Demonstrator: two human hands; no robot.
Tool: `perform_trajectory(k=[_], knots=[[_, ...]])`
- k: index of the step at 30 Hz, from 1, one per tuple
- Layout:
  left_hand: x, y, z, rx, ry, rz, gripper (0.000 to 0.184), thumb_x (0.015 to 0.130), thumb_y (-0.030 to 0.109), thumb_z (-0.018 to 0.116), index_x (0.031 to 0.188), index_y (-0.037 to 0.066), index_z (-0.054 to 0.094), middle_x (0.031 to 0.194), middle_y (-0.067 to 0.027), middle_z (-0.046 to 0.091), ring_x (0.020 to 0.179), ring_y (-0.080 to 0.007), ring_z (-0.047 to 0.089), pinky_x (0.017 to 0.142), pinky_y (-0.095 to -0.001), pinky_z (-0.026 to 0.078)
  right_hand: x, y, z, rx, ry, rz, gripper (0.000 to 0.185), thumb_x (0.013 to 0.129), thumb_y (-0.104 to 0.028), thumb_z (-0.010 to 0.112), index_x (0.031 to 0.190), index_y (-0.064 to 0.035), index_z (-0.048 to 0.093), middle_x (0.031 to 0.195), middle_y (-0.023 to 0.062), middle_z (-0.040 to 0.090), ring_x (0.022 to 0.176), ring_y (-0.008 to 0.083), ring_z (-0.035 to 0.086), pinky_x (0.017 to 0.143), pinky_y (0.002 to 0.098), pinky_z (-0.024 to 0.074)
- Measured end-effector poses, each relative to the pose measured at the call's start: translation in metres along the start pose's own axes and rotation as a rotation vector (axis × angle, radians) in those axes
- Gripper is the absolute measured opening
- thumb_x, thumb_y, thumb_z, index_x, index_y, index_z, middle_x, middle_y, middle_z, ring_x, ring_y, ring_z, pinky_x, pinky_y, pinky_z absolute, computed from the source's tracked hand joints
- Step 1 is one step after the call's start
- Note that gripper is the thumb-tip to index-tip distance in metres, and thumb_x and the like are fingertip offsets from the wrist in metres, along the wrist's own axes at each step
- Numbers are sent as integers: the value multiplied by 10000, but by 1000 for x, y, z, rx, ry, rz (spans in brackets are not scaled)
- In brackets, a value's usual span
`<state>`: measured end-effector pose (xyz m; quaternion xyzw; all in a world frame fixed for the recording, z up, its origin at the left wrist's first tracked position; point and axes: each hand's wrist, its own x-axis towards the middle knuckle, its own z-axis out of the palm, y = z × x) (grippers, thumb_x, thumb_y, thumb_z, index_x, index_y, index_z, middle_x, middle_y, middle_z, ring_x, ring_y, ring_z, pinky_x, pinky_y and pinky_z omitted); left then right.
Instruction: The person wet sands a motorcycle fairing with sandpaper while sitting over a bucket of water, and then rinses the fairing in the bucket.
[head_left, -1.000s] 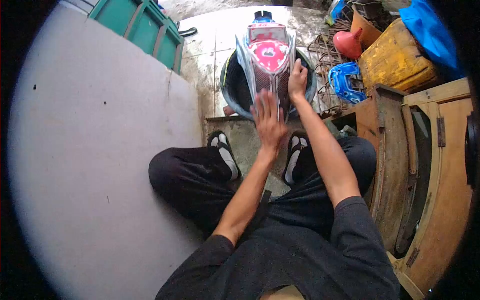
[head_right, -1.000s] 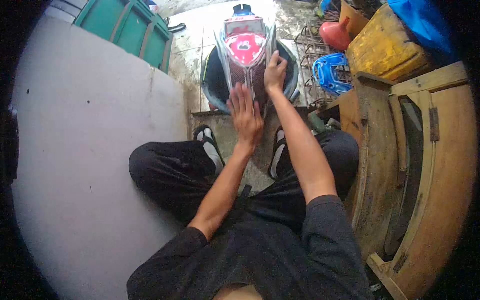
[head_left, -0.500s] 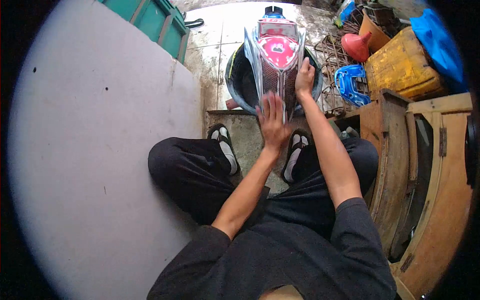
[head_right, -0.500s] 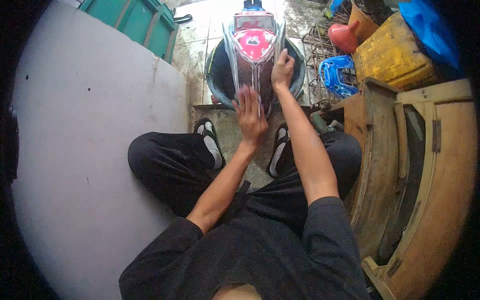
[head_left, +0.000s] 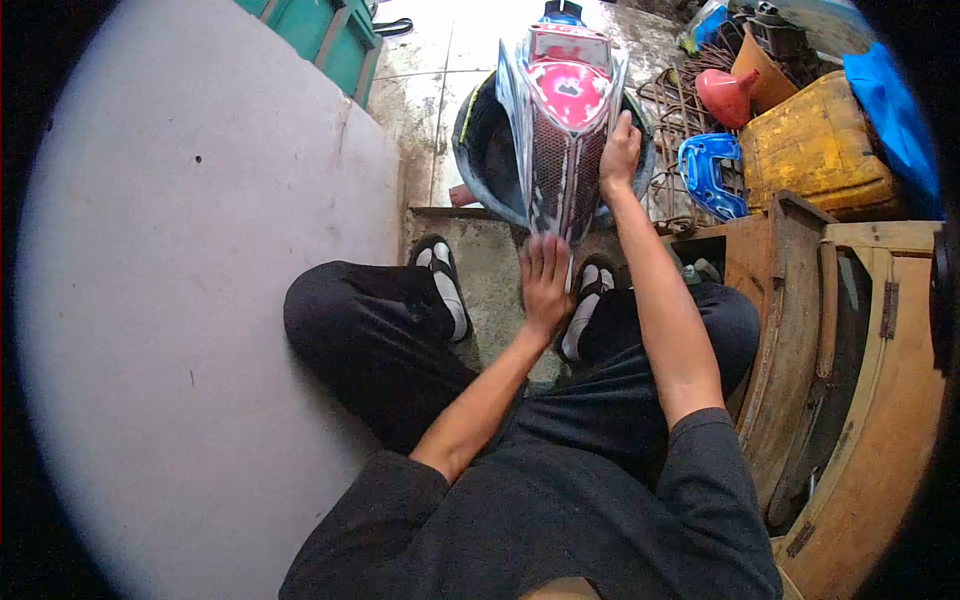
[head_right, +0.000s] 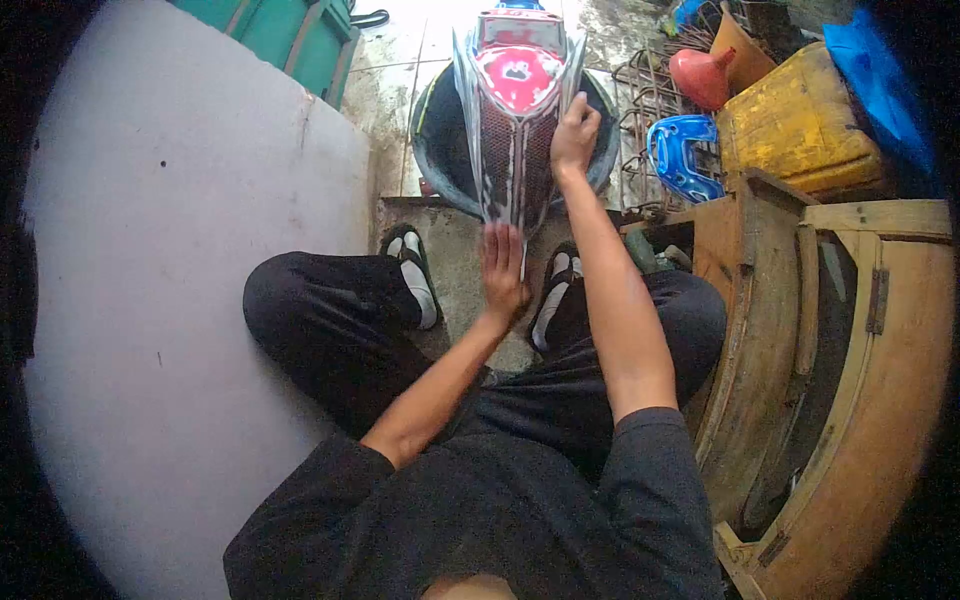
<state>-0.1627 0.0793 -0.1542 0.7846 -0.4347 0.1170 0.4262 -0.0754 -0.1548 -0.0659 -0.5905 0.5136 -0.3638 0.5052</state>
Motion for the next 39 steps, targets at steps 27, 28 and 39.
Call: perform_trajectory(k=[27, 28, 39], knots=[[1, 10, 0, 95, -39, -23, 637, 959, 190, 489, 1543, -13, 334, 1639, -204, 237, 1534, -368, 175, 1227, -562, 59, -12, -16, -4, -36, 32, -68, 704, 1010, -568, 405, 1160, 100, 567, 1125, 248, 628, 1085, 364, 584, 992, 417, 412], [18, 12, -5, 63, -20, -33, 633, 962, 190, 485, 1544, -9, 335, 1642, -201, 231, 1536, -364, 170, 1228, -558, 57, -10, -12, -3, -1, 19, -73, 697, 1015, -564, 394, 1144, 99, 568, 1126, 253, 624, 1079, 363, 581, 990, 421, 413], [5, 7, -3, 237, -117, -3, 649, 1006, 243, 435, 1581, 13, 242, 1662, -191, 166, 1544, -346, 141, 1220, -567, -9, -13, -17, -4, -44, 24, -20, 714, 1003, -585, 406, 1195, 85, 560, 1151, 274, 626, 1112, 390, 585, 998, 444, 409]])
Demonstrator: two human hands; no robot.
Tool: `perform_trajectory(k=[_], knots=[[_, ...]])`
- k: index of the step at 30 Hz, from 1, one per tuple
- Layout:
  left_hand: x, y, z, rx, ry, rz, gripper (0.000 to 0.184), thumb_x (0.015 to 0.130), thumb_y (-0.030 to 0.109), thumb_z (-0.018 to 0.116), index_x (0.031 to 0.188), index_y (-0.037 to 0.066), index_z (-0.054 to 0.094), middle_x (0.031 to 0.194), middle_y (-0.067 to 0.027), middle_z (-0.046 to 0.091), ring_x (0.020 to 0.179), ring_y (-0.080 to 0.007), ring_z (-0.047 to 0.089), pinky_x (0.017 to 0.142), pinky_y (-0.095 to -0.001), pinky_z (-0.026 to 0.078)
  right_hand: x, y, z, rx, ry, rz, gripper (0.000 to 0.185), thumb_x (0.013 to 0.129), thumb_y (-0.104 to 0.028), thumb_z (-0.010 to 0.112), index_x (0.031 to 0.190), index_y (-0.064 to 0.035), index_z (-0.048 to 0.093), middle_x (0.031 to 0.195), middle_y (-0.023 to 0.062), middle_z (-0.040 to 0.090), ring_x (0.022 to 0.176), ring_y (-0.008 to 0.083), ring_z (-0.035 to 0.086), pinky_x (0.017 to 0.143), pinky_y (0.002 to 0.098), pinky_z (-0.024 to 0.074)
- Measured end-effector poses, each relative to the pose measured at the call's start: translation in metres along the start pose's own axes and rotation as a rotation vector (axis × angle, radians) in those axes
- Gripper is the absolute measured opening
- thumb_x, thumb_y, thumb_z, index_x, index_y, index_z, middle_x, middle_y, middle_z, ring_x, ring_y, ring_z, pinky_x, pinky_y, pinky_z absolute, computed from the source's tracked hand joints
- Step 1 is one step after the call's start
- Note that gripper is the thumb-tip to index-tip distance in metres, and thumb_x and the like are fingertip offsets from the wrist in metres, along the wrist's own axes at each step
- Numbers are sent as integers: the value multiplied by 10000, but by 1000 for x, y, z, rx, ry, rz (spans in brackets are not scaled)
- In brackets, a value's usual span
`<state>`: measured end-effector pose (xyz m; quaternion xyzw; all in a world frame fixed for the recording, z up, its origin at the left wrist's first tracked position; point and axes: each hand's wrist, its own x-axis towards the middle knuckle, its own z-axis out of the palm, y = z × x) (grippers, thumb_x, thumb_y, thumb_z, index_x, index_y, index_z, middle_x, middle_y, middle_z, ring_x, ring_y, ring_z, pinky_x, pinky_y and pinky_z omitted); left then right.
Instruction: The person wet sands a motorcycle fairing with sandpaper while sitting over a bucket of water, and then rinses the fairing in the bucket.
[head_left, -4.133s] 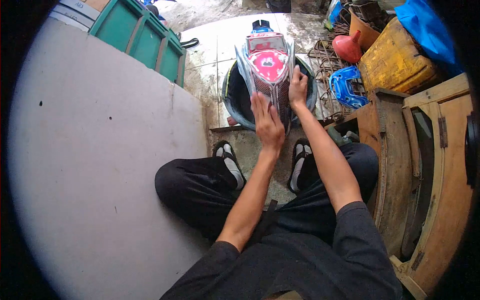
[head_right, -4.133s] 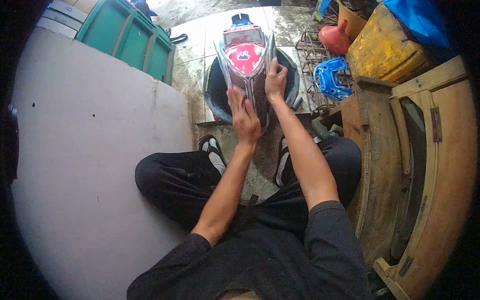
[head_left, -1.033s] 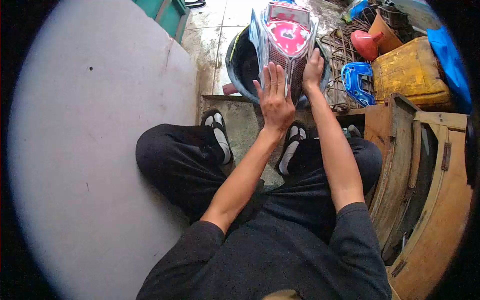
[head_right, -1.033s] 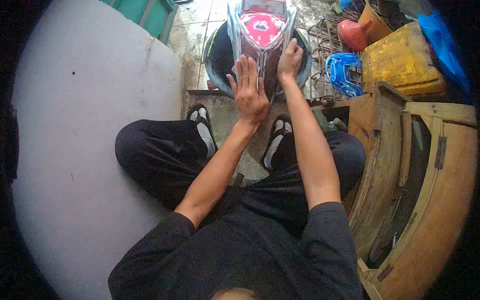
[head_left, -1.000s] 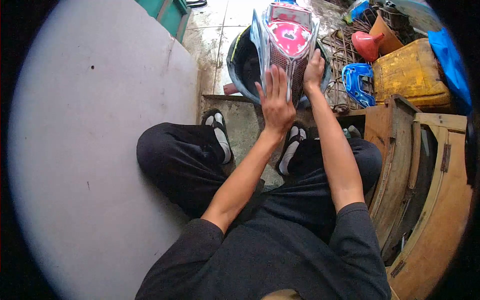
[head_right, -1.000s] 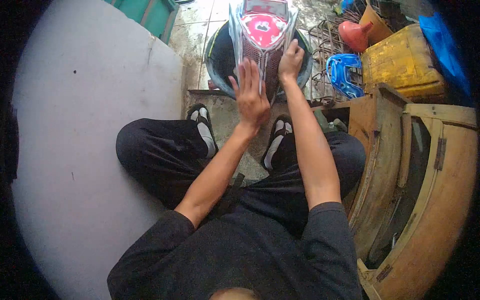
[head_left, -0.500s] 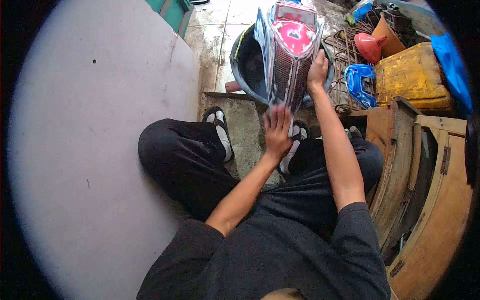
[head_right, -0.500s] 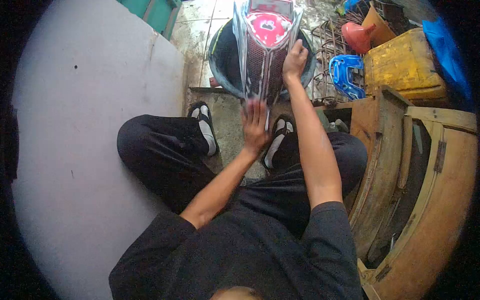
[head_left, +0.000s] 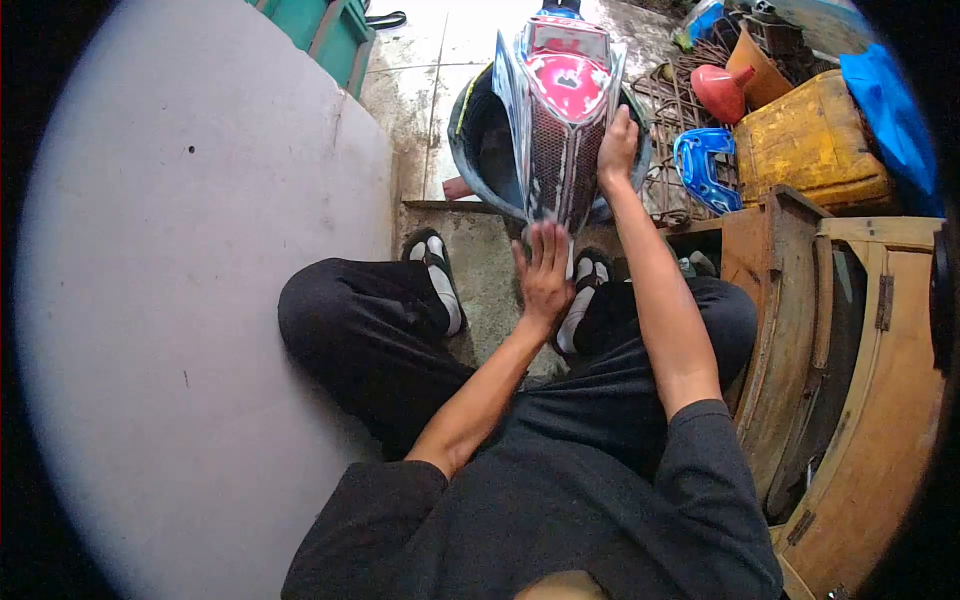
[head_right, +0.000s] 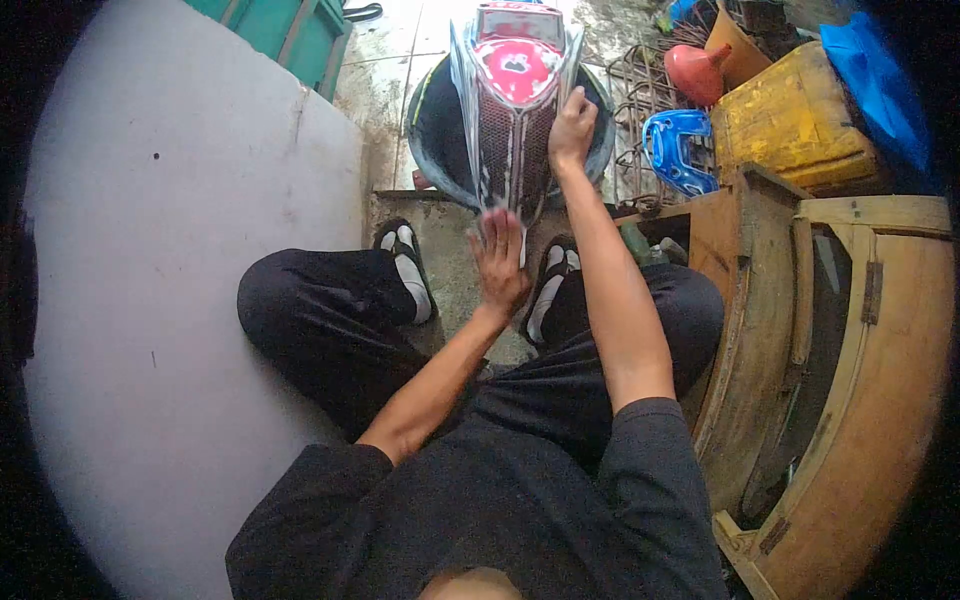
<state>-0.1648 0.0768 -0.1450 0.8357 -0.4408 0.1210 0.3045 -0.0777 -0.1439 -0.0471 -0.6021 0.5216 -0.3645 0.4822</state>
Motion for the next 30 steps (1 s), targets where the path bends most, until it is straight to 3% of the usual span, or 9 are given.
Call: perform_trajectory(k=[3, 5, 8, 11, 14, 17, 20, 26, 30], knots=[[78, 16, -33, -231, 84, -107, 730, 866, 91, 488, 1565, 6, 296, 1653, -185, 217, 1542, -335, 177, 1208, -607, 16, 17, 25, 4, 38, -53, -22, 698, 1005, -582, 410, 1196, 73, 562, 1146, 273, 628, 1110, 394, 586, 998, 445, 409], [94, 17, -39, -211, 10, -153, 645, 1006, 224, 426, 1586, 19, 233, 1664, -185, 162, 1548, -352, 111, 1218, -565, -26, 10, 25, 1, 32, -41, -10, 691, 1006, -578, 411, 1191, 70, 564, 1140, 271, 630, 1105, 398, 589, 991, 445, 412], [-15, -4, 2, -204, 28, -28, 619, 1028, 219, 407, 1582, 8, 231, 1660, -193, 169, 1549, -342, 114, 1223, -557, -10, 8, 11, 6, 59, -14, -37, 678, 1011, -571, 408, 1185, 65, 566, 1130, 270, 635, 1087, 400, 599, 980, 451, 421], [7, 3, -11, -164, 48, -55, 622, 1025, 208, 411, 1578, -8, 226, 1657, -206, 168, 1547, -349, 116, 1224, -560, -1, 3, 7, 3, 18, -3, -23, 692, 1014, -580, 389, 1198, 69, 547, 1121, 280, 638, 1088, 404, 601, 973, 452, 424], [103, 11, -42, -155, -13, -162, 627, 1015, 191, 405, 1577, -18, 220, 1658, -211, 158, 1548, -358, 100, 1220, -572, -17, 3, 9, 2, 34, -18, -14, 694, 1015, -580, 383, 1191, 72, 543, 1134, 281, 632, 1101, 408, 596, 978, 455, 418], [72, 6, -31, -271, 61, -84, 629, 1011, 193, 409, 1579, -5, 227, 1660, -201, 158, 1548, -358, 102, 1216, -576, -34, 4, 8, 0, 15, -53, -16, 687, 1017, -575, 389, 1185, 73, 543, 1154, 286, 619, 1106, 408, 589, 985, 464, 412], [-33, -14, 14, -159, 17, -10, 701, 949, 204, 463, 1582, 8, 235, 1668, -184, 147, 1550, -356, 97, 1206, -617, 1, -3, -1, 1, 11, -10, 16, 669, 1020, -556, 395, 1176, 75, 548, 1124, 297, 632, 1078, 422, 598, 975, 460, 420], [90, 13, -38, -171, 6, -136, 680, 959, 137, 423, 1594, 23, 207, 1671, -182, 131, 1551, -353, 96, 1216, -567, -49, -2, 1, 0, 1, 21, -54, 660, 1023, -541, 407, 1151, 89, 557, 1075, 295, 640, 1065, 424, 601, 957, 452, 431], [-9, -6, -12, -193, 68, 76, 578, 1028, 183, 385, 1573, 23, 282, 1666, -173, 162, 1553, -332, 100, 1219, -564, -26, 2, 7, 2, 61, 12, -54, 647, 1023, -534, 420, 1133, 88, 562, 1074, 294, 638, 1052, 414, 602, 939, 455, 432]])
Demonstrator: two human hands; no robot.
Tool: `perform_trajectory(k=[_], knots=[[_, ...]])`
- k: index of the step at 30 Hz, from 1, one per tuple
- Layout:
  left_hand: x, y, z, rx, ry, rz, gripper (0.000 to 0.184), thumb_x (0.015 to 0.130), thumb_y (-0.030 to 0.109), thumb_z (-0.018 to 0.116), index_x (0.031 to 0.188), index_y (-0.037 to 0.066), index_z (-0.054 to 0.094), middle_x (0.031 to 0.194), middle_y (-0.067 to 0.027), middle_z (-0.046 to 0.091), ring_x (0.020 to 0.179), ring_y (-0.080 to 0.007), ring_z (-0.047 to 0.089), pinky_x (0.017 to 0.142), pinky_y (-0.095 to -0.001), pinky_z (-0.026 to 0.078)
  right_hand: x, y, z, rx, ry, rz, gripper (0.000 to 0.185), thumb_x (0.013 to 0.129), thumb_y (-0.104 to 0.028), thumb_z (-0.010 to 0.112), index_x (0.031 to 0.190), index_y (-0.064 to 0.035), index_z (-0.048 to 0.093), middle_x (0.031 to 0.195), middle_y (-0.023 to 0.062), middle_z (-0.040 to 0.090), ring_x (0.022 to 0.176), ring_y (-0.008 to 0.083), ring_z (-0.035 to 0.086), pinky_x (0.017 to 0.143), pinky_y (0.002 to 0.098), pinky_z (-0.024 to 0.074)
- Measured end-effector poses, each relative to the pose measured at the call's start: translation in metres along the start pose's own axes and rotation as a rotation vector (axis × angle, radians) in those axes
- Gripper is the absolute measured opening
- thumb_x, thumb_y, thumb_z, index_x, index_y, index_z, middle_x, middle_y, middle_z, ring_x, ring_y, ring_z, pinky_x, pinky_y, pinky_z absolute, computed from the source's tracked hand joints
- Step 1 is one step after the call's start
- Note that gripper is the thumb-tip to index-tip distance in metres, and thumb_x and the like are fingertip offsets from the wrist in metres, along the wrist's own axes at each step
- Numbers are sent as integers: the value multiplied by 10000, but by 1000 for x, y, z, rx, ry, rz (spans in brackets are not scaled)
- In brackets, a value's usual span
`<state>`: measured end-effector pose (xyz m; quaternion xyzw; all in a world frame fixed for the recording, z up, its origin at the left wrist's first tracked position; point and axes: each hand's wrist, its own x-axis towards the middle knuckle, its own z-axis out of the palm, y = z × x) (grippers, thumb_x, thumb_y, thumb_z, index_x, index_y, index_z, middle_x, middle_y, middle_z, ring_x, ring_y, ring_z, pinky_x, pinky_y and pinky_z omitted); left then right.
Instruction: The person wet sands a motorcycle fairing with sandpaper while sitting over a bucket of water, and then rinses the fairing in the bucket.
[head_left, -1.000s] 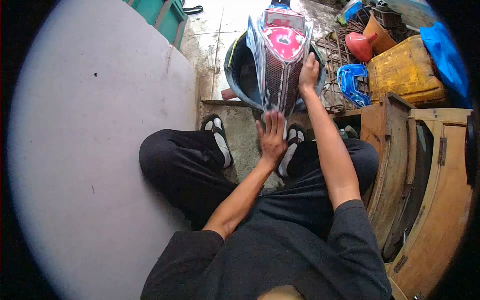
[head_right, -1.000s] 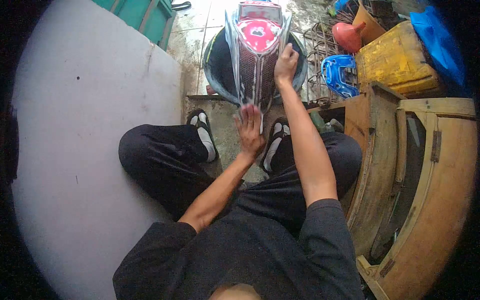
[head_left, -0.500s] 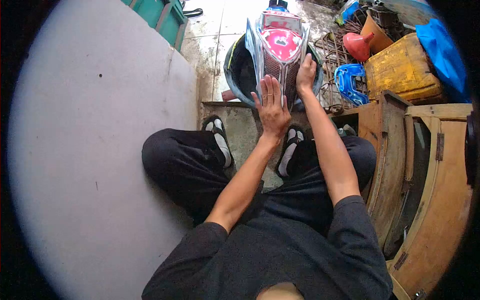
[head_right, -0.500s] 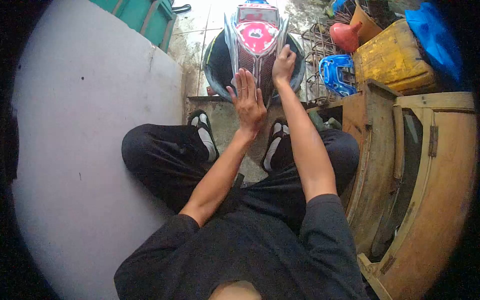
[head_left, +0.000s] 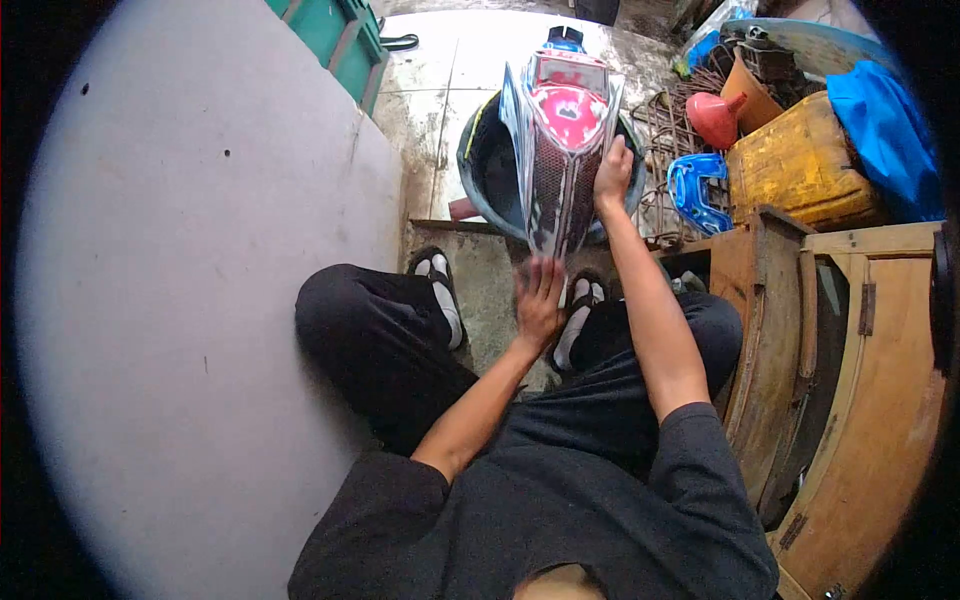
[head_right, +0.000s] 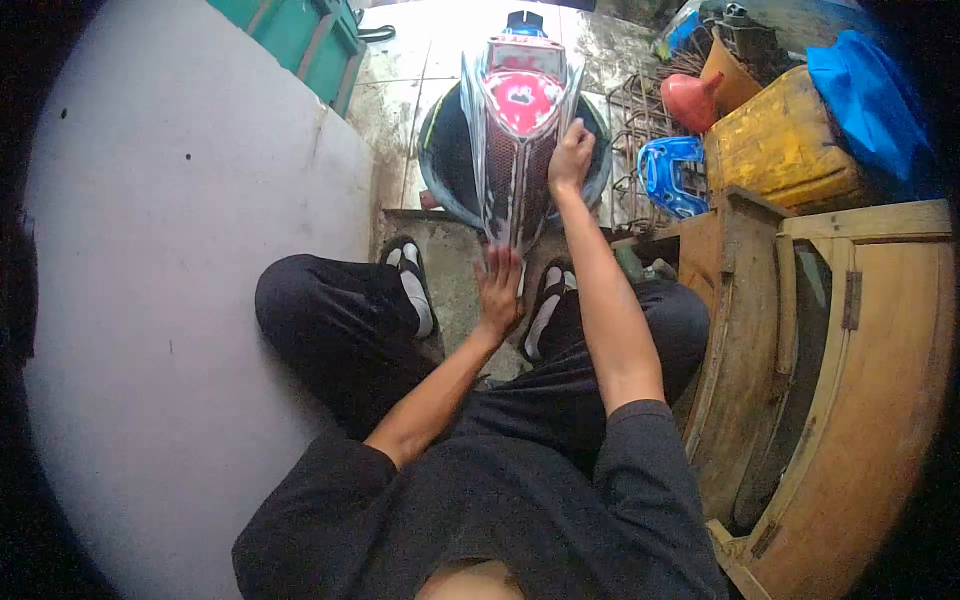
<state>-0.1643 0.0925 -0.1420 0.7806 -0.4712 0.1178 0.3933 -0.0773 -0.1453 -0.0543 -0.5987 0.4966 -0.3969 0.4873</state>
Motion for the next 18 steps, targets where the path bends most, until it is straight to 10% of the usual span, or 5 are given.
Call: perform_trajectory(k=[3, 18], knots=[[8, -3, 15, 65, 22, -43, 768, 856, 111, 476, 1586, 35, 253, 1678, -129, 156, 1556, -338, 78, 1202, -627, -20, 8, 7, 3, -20, 29, -13, 644, 1020, -532, 422, 1130, 86, 566, 1083, 294, 638, 1050, 414, 605, 950, 456, 429], [59, 2, -10, 4, -58, -171, 726, 964, 250, 468, 1594, 13, 194, 1667, -175, 169, 1550, -350, 117, 1194, -634, 21, 2, 3, -1, -29, -18, -22, 655, 1015, -550, 390, 1029, 77, 579, 991, 246, 632, 947, 357, 586, 909, 450, 425]])
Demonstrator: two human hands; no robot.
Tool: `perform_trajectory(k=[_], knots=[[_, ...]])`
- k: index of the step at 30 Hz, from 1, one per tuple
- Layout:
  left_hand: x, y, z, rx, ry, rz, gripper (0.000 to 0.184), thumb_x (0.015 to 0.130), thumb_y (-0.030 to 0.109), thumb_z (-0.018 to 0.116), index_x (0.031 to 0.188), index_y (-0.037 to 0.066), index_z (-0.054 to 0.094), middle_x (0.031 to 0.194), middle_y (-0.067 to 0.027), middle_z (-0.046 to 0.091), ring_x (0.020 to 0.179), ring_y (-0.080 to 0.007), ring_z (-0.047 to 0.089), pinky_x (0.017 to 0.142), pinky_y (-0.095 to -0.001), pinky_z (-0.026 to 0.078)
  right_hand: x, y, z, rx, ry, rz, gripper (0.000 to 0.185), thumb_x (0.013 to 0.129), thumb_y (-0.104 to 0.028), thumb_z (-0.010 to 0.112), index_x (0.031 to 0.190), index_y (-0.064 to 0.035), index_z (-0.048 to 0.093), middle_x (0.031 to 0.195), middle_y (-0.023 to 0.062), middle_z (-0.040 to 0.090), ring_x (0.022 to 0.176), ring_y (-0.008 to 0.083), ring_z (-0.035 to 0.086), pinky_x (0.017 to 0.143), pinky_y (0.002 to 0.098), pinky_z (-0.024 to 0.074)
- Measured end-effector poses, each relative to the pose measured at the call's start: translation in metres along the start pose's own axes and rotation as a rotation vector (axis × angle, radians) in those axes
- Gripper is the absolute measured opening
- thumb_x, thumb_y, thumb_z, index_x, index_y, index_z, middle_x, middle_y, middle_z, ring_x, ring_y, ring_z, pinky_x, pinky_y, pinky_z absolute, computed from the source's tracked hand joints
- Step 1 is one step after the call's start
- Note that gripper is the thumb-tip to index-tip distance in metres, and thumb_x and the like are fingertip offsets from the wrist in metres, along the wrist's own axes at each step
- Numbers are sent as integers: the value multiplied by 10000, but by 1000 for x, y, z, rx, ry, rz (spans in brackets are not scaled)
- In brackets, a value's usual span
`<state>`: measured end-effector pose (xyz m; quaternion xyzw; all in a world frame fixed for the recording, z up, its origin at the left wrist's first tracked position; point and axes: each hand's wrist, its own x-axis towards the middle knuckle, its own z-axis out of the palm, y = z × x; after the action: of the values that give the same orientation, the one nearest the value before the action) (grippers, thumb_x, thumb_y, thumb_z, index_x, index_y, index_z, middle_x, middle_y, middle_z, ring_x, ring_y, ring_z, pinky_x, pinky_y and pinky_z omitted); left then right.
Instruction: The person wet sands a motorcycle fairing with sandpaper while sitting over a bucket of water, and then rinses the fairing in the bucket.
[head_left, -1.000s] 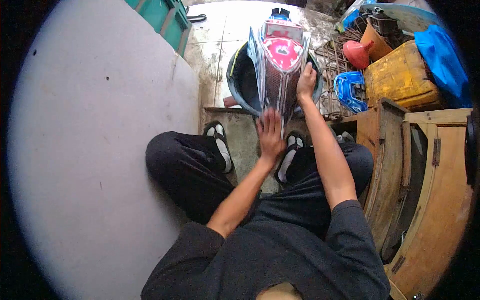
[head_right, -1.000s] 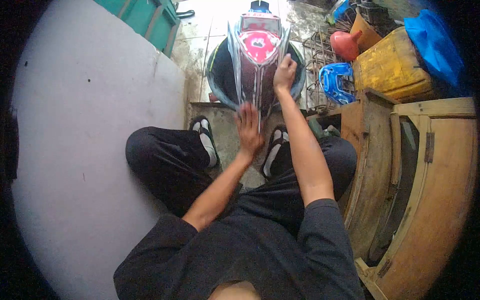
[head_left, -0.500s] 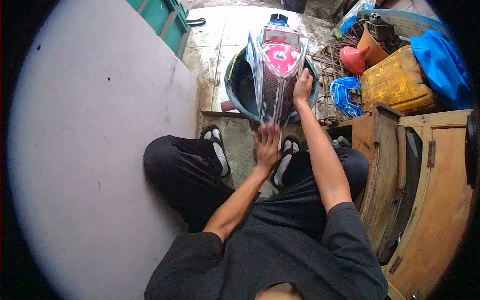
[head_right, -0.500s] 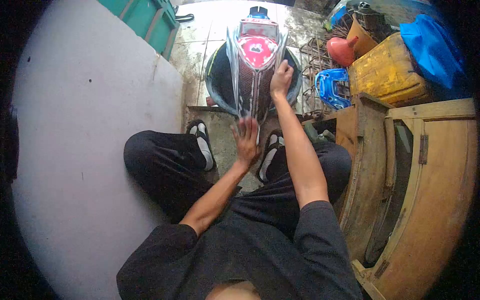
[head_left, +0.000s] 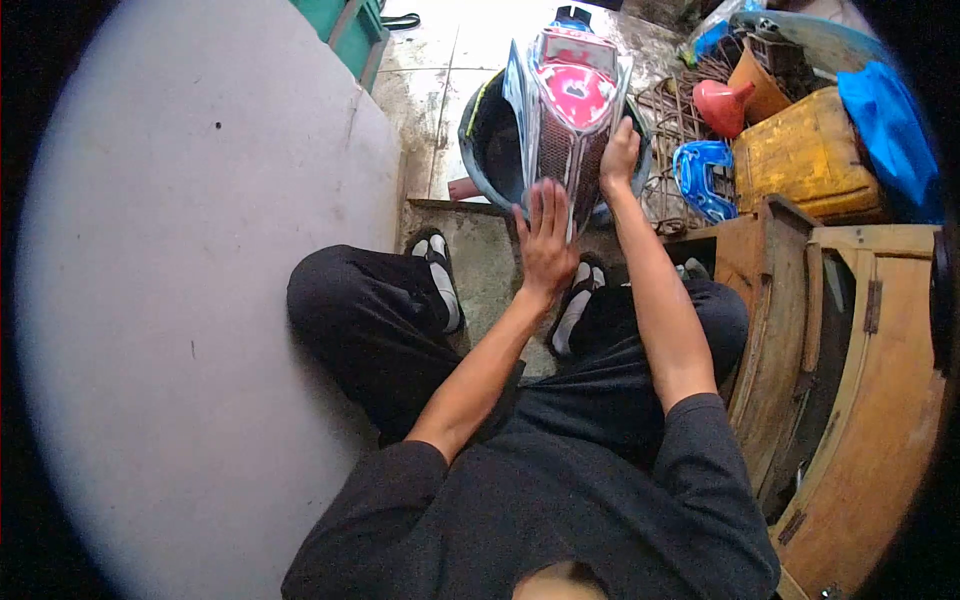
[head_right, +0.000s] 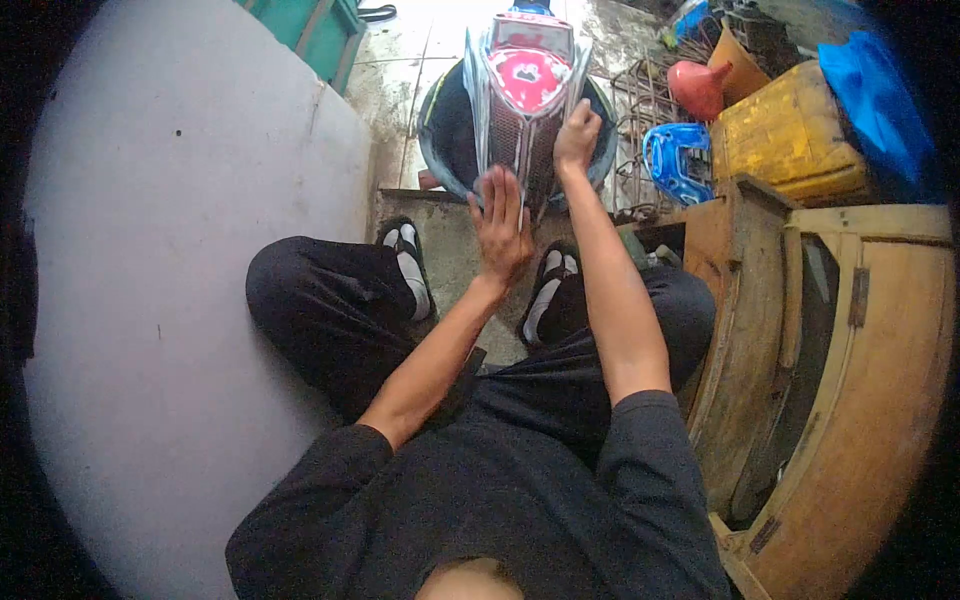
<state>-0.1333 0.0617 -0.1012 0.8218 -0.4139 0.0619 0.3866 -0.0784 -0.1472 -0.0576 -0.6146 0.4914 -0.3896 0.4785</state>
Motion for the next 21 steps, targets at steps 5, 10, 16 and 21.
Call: perform_trajectory(k=[5, 10, 16, 21], knots=[[-63, -17, 21, -20, 54, 67, 644, 1025, 217, 425, 1591, 11, 197, 1668, -192, 136, 1546, -366, 112, 1221, -558, 28, 2, 2, 6, 15, 30, -15, 674, 1010, -561, 384, 1041, 86, 572, 1010, 240, 623, 970, 353, 579, 918, 446, 420], [46, 21, -12, -48, -6, -54, 647, 1021, 237, 441, 1584, 5, 222, 1662, -203, 151, 1542, -389, 105, 1220, -561, 10, 14, 19, 2, -20, -31, 69, 735, 1004, -591, 383, 1210, 94, 554, 1192, 281, 610, 1147, 394, 574, 1015, 434, 403], [-57, -3, 24, -51, 73, 13, 605, 1036, 226, 419, 1582, 28, 253, 1659, -201, 165, 1547, -359, 113, 1223, -550, 12, 17, 22, 3, 15, -11, 25, 728, 1010, -588, 381, 1197, 94, 556, 1174, 272, 619, 1128, 397, 574, 1008, 439, 407], [26, 24, -4, 121, -72, -45, 628, 1031, 258, 436, 1583, 25, 247, 1661, -206, 152, 1546, -378, 92, 1224, -546, -3, 19, 27, 2, -11, -86, 45, 704, 1017, -580, 385, 1157, 88, 555, 1127, 255, 624, 1083, 370, 586, 985, 436, 412]])
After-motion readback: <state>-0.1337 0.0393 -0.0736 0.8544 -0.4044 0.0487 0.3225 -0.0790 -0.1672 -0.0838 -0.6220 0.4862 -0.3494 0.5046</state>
